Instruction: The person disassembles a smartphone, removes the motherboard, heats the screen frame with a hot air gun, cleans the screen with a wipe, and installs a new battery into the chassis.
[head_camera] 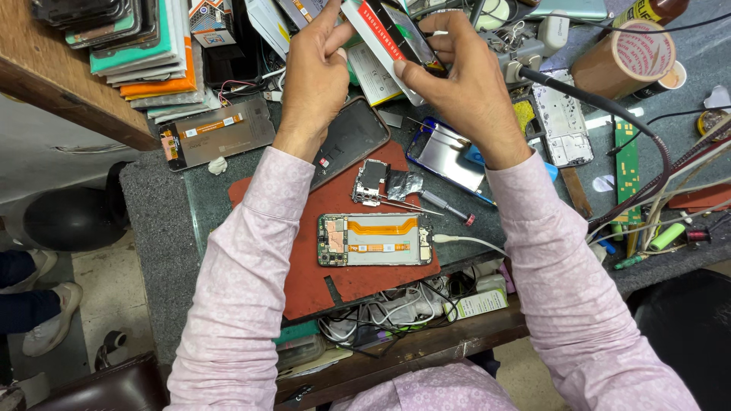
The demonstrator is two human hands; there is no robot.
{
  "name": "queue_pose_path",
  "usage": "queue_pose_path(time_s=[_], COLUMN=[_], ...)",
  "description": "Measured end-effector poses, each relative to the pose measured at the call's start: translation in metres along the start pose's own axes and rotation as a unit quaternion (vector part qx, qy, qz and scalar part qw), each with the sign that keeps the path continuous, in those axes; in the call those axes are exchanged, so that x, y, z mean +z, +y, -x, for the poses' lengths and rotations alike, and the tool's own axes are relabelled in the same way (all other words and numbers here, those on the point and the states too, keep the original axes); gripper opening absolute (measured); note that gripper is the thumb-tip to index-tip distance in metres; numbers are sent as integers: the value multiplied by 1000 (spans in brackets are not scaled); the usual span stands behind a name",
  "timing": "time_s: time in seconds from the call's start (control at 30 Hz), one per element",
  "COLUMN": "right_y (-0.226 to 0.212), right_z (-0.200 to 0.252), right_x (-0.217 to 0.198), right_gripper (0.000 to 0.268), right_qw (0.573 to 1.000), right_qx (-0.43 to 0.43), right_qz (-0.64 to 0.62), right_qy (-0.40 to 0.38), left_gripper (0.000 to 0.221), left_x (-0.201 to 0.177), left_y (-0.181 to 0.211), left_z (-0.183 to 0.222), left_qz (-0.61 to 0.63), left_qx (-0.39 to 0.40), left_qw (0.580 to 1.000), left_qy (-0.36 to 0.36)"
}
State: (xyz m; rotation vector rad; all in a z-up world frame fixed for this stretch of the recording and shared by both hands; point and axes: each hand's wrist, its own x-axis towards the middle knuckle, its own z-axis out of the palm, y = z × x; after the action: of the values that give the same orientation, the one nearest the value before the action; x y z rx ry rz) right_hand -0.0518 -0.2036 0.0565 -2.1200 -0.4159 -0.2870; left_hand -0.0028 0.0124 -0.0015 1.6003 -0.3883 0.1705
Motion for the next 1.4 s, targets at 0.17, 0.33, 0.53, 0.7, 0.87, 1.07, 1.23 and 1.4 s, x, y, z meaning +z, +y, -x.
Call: queue_pose_path(time_s=[0.17,0.33,0.53,0.7,0.87,1.07,1.23,1.4], right_y=[5,11,20,26,25,22,12,-18], right_z=[-7,-10,-2,2,2,9,12,20], right_x=[-2,-4,6,10,13,17,21,22], right_gripper=[46,48,59,60,63,62,65,61], right_qw=[992,990,992,991,991,992,987,954], right_qx=[-13,28,-71,-53,-51,-35,-56,-154], right_qz=[-121,-137,99,120,119,99,129,221], right_qy=[-28,-28,28,33,45,68,80,131], left_gripper=[67,69,92,125,129,100,99,86], left_x=[-1,3,14,23,26,14,-31,-46], left_y=[8,4,7,19,22,11,37,90], left_z=[3,-3,2,9,5,-2,20,75], left_qz=[58,209,-308,-424,-467,-349,-268,-46], left_qx=[4,2,41,96,92,69,18,13], left_qw=[998,978,951,901,879,934,962,998], left_qy=[-34,-31,-6,-16,-14,27,41,38])
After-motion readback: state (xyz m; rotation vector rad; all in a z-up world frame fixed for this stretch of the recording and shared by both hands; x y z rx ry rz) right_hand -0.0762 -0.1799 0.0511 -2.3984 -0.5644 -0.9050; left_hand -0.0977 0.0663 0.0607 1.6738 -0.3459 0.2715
